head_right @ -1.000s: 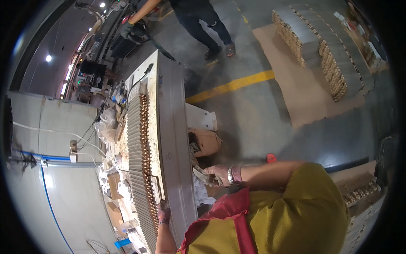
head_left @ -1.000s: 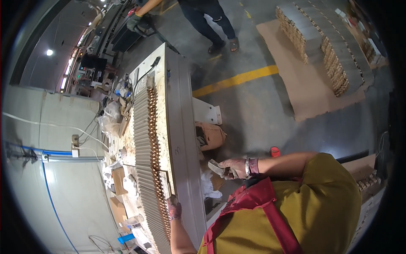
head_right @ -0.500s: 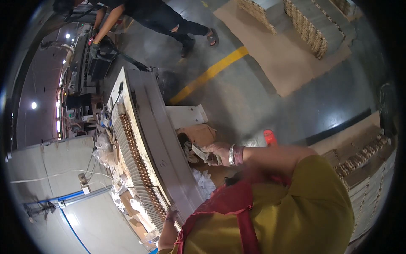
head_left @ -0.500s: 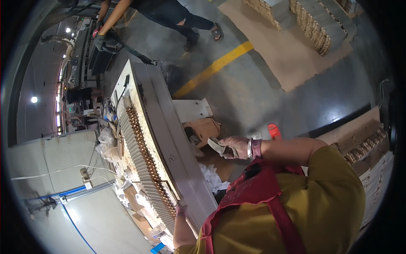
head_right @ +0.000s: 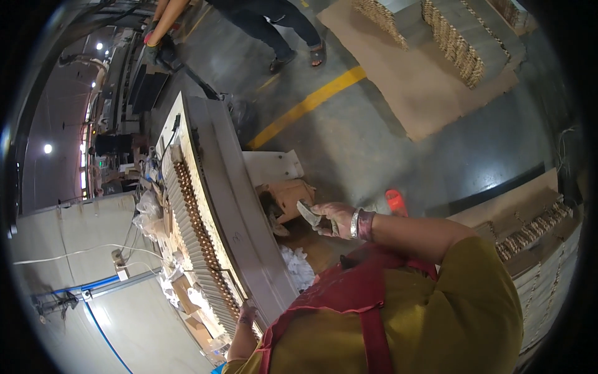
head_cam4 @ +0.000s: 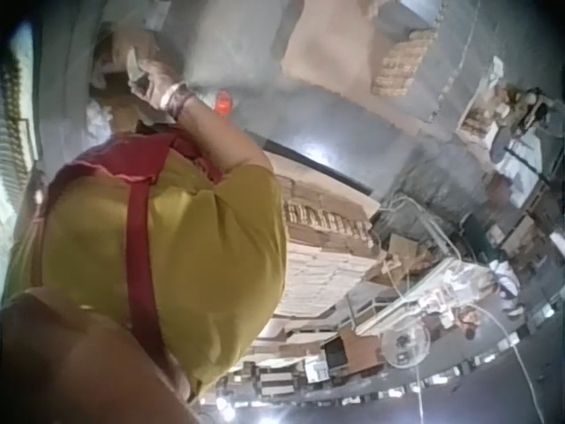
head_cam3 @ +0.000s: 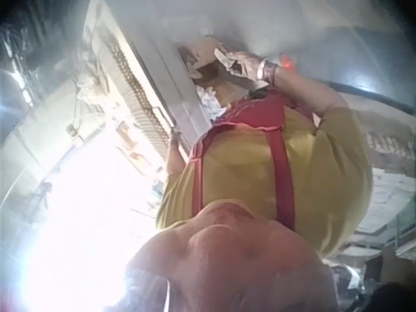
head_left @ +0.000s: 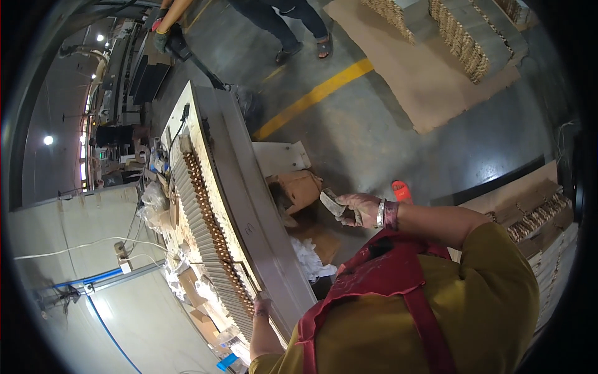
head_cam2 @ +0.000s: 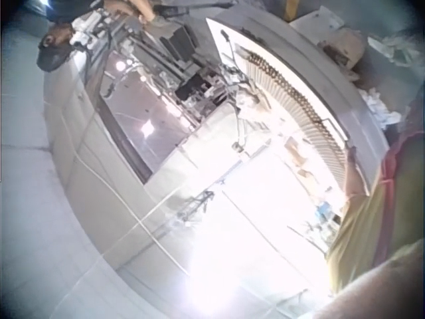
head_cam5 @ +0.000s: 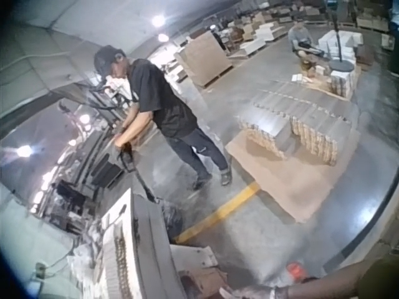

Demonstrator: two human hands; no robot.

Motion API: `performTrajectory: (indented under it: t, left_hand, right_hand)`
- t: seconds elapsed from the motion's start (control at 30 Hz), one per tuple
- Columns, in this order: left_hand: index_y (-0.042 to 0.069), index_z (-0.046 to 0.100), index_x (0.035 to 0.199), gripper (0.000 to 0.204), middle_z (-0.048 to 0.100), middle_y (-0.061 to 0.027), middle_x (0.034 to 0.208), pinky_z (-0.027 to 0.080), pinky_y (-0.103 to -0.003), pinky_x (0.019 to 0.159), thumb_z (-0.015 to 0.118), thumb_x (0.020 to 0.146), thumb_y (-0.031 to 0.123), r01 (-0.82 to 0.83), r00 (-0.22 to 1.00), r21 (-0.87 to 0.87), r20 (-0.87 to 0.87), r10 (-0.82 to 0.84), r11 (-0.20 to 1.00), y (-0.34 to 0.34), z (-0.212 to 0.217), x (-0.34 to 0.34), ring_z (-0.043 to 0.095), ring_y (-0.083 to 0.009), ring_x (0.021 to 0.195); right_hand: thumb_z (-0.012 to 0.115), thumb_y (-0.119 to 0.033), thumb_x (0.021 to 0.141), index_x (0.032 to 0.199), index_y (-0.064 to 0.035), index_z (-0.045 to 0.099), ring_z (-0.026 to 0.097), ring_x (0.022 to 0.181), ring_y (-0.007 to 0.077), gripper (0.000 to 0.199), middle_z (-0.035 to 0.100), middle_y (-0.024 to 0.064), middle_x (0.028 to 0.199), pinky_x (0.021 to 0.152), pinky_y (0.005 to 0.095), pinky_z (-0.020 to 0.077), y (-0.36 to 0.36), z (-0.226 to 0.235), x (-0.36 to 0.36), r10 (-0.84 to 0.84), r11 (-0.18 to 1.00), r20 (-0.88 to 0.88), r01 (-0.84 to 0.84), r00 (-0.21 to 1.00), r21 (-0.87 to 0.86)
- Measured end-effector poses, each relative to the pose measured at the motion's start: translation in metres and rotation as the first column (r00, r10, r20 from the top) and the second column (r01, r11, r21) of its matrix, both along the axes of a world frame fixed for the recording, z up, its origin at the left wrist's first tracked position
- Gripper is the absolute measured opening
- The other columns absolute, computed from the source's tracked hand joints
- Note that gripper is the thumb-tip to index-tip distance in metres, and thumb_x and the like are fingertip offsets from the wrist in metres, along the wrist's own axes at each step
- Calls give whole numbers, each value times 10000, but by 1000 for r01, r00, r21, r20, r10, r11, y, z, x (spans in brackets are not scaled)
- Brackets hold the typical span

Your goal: The person wipes a row of bamboo slats using a white cloth, then picks up and inspects a small dark stone-like object, and finally moves the row of slats along the workbench.

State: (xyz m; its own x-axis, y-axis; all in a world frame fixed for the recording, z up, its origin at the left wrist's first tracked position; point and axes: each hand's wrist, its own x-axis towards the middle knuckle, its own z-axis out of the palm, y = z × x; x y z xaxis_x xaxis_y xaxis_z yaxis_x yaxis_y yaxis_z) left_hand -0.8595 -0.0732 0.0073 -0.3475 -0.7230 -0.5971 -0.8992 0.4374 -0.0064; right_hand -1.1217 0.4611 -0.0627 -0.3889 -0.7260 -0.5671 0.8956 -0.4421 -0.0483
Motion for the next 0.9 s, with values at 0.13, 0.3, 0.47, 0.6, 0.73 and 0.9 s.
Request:
performTrajectory:
  t: [0.13, 0.3, 0.47, 0.6, 0.73, 0.9]
  left_hand:
    - [93, 390, 1434, 723, 532, -241, 1332, 444, -416, 1026, 660, 769, 180, 25, 984, -77, 178, -11, 997, -23, -7, 19, 507, -352, 1257]
    - [57, 382, 1434, 753, 543, -257, 1309, 447, -412, 1021, 667, 757, 223, 17, 973, -102, 232, 7, 995, -21, -23, 6, 516, -361, 1243]
    - [52, 348, 1447, 775, 546, -263, 1299, 466, -410, 994, 650, 752, 213, 0, 982, -140, 186, 26, 990, -43, -25, 40, 537, -368, 1214]
    - [87, 317, 1466, 797, 549, -253, 1298, 482, -415, 968, 641, 745, 192, 75, 990, -150, 128, -56, 986, -17, -17, 30, 556, -371, 1186]
    - [120, 318, 1473, 811, 548, -246, 1302, 489, -423, 955, 654, 740, 212, 153, 975, -112, 176, -132, 982, 17, 13, 3, 552, -363, 1197]
    - [-4, 609, 1088, 315, 661, -171, 894, 549, -295, 768, 611, 882, 234, -210, 909, 289, 410, 77, 934, 27, 35, -36, 661, -219, 814]
  right_hand:
    - [577, -304, 963, 995, -184, 628, 620, 809, 115, 134, 641, -42, 871, 680, 279, 526, -10, 15, -11, 40, 998, -59, -43, 997, -50]
    - [568, -300, 967, 993, -157, 628, 623, 757, 117, 157, 644, -29, 858, 637, 275, 539, -13, 16, -12, -4, 998, -39, 2, 999, -55]
    - [572, -306, 966, 993, -157, 625, 626, 760, 123, 160, 646, -28, 871, 623, 269, 542, -13, 23, -4, 66, 998, -16, -66, 998, -10]
    - [583, -324, 960, 1011, -169, 620, 628, 765, 122, 167, 647, -27, 881, 632, 275, 542, -14, 7, 1, 35, 999, -20, -35, 999, -5]
    - [572, -341, 964, 1052, -173, 608, 634, 806, 135, 193, 649, -19, 908, 670, 298, 540, -2, 11, -10, 17, 999, -25, -16, 1000, 33]
    - [532, -339, 983, 1097, -177, 602, 630, 842, 150, 210, 660, 0, 956, 714, 308, 535, 3, -31, -37, -75, 997, 21, 75, 997, 20]
